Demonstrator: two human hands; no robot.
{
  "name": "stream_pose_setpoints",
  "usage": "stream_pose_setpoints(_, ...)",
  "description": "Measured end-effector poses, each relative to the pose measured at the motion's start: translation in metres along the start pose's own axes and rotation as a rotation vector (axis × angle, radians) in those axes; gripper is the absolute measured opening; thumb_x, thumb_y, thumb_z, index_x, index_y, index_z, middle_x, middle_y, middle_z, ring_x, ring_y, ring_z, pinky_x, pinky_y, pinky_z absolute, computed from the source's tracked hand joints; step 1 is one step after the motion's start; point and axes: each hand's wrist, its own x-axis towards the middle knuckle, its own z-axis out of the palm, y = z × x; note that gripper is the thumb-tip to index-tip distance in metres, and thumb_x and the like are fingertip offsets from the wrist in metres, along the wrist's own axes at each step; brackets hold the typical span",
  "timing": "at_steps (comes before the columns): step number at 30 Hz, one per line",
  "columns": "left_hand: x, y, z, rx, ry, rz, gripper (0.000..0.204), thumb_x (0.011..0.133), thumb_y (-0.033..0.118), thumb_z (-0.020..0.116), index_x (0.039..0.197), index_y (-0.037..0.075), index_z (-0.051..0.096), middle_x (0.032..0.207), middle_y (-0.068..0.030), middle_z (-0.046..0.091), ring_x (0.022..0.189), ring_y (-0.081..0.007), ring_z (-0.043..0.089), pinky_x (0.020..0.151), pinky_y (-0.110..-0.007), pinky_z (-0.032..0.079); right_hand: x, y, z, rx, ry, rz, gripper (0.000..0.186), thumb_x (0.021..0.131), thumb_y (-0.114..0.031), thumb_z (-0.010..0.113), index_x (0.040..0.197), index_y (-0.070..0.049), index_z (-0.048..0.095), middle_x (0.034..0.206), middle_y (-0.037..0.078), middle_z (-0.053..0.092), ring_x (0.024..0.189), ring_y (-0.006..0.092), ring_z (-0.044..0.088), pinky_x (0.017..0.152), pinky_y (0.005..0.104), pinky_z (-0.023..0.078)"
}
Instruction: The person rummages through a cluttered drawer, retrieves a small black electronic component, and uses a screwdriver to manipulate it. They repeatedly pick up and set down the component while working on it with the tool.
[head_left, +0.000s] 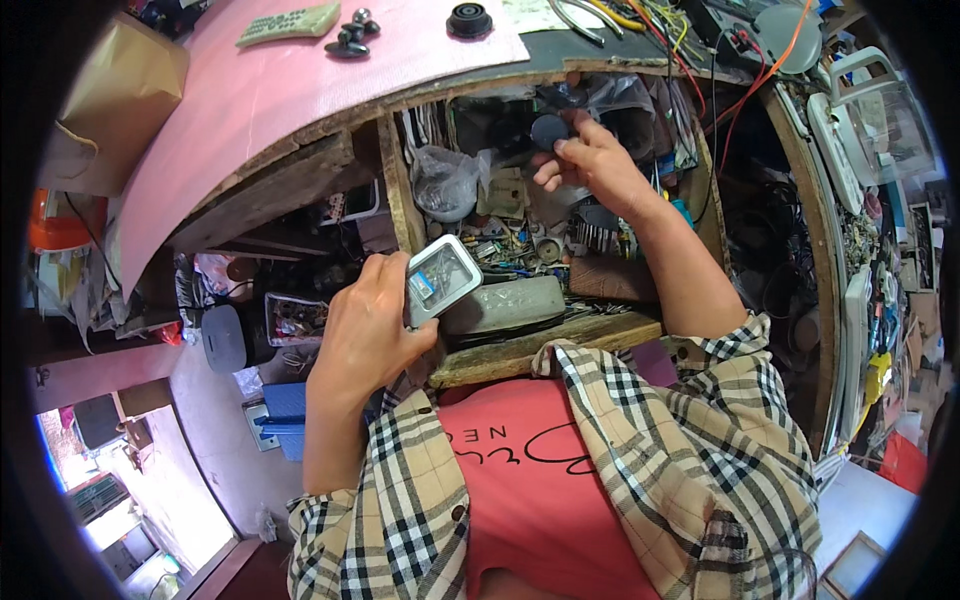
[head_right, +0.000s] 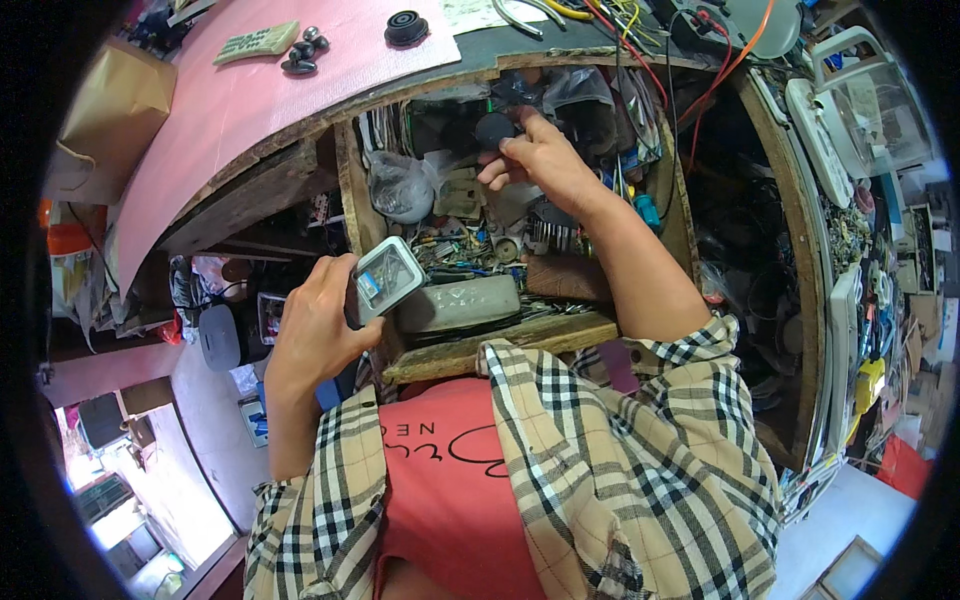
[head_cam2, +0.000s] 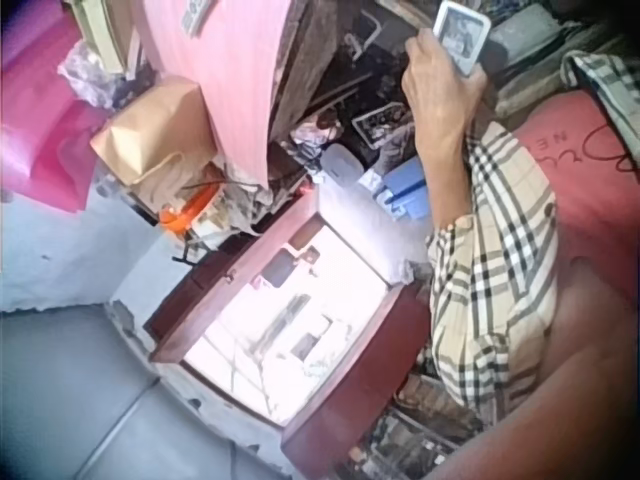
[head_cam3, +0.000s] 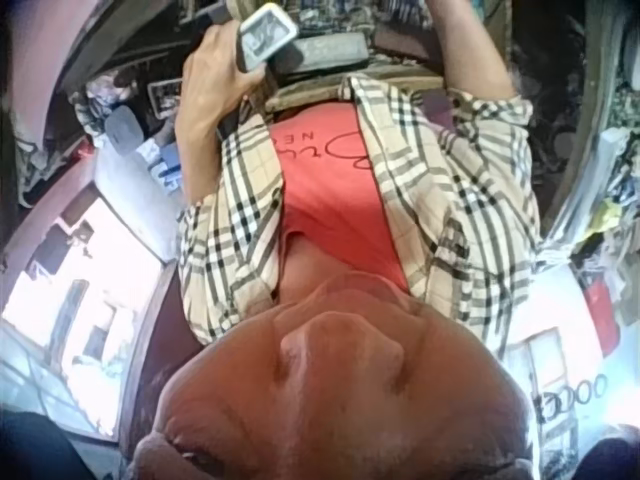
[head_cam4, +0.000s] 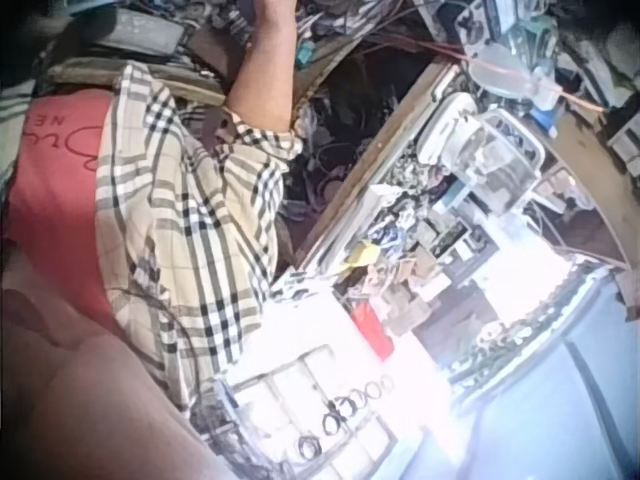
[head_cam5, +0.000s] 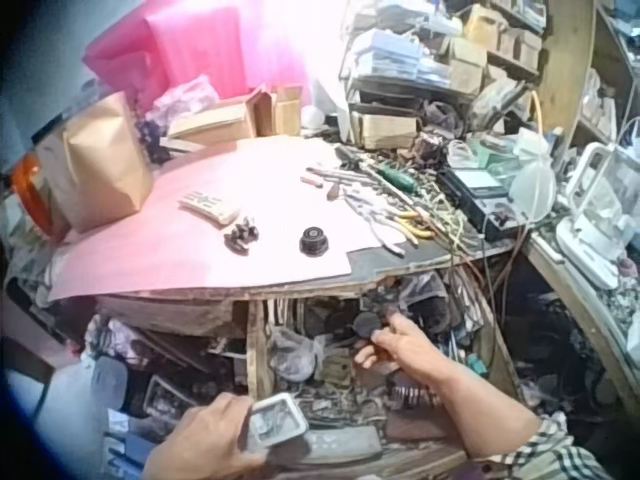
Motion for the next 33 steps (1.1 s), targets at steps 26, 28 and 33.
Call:
stream_pose_setpoints(26, 0.016, 0.02, -0.001, 0.086, -0.01, 0.107, 0.06, 0.064, 0.012, 0.075, 0.115, -0.006, 0.049, 0.1, -0.0222, 0.055, 0.087, -0.04, 0.06, 0.075, -0.043, 0.051, 0.004, -0.017, -0.037, 0.338, 0.283, -0.089, 0.019, 0.097, -0.023, 0.052, 0.103, -0.005, 0.053, 0.081, 0.01, 0.063, 0.058, 0.0125, 0.056, 0.058, 0.0289, 0.049)
stream_pose_setpoints(28, 0.031, 0.028, 0.007, 0.133, -0.085, 0.129, 0.053, 0.066, 0.013, 0.074, 0.11, -0.005, 0.05, 0.101, -0.0225, 0.056, 0.086, -0.0397, 0.061, 0.075, -0.044, 0.052, 0.001, -0.022, -0.036, 0.266, 0.344, -0.043, 0.02, 0.095, -0.025, 0.055, 0.1, -0.005, 0.054, 0.081, 0.01, 0.063, 0.061, 0.0145, 0.058, 0.059, 0.0285, 0.049)
stream_pose_setpoints(33, 0.067, 0.017, 0.042, 0.209, -0.214, 0.158, 0.046, 0.066, 0.014, 0.073, 0.101, -0.006, 0.051, 0.1, -0.0257, 0.057, 0.085, -0.0417, 0.062, 0.076, -0.044, 0.052, 0.001, -0.027, -0.032, 0.244, 0.296, 0.005, 0.024, 0.094, -0.022, 0.057, 0.106, -0.001, 0.056, 0.089, 0.012, 0.065, 0.076, 0.0183, 0.066, 0.066, 0.0299, 0.053)
